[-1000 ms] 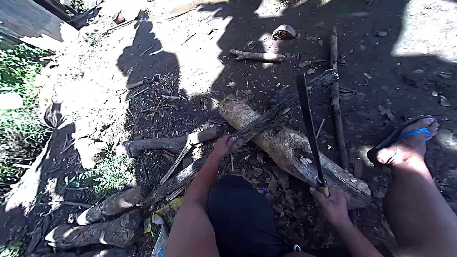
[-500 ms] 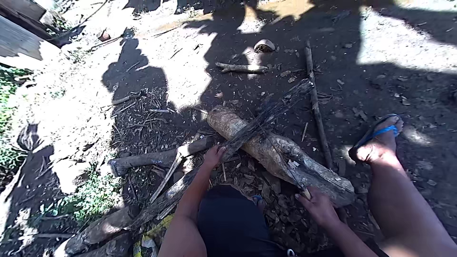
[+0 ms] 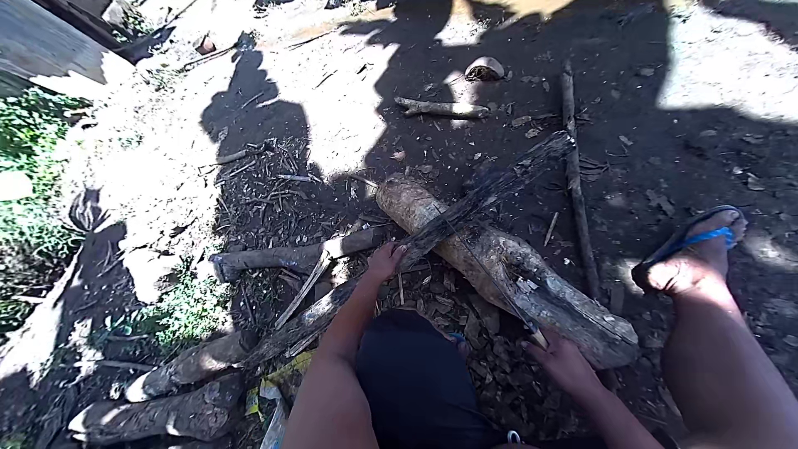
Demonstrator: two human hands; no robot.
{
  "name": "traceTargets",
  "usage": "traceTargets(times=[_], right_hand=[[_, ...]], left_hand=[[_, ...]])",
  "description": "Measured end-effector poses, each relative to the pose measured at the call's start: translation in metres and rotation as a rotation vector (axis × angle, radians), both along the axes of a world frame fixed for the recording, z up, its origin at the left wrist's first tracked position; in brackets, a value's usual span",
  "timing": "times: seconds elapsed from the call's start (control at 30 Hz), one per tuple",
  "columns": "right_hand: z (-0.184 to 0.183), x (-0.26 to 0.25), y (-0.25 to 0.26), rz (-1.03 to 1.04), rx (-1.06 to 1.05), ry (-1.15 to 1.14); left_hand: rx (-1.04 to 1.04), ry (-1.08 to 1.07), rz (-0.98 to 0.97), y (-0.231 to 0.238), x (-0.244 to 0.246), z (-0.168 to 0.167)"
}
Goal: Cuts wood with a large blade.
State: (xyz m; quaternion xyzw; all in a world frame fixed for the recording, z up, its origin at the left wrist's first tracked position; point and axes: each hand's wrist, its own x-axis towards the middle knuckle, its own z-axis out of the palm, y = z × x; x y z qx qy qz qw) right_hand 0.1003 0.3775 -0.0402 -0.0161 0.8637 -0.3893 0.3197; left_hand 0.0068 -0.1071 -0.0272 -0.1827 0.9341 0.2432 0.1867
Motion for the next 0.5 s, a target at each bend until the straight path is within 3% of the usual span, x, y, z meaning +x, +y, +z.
traceTargets(times=[0.3,0.5], right_hand=[[-0.003,0.007,-0.006,-0.003,-0.026,0.061],[-0.001,0.010,-0.008,0.019,-0.025,0.088]], left_hand=[[-0.022,0.023,0.022,0.000,0.003,-0.004],[0.063,0.147,0.140,0.013,0.014,0.014]])
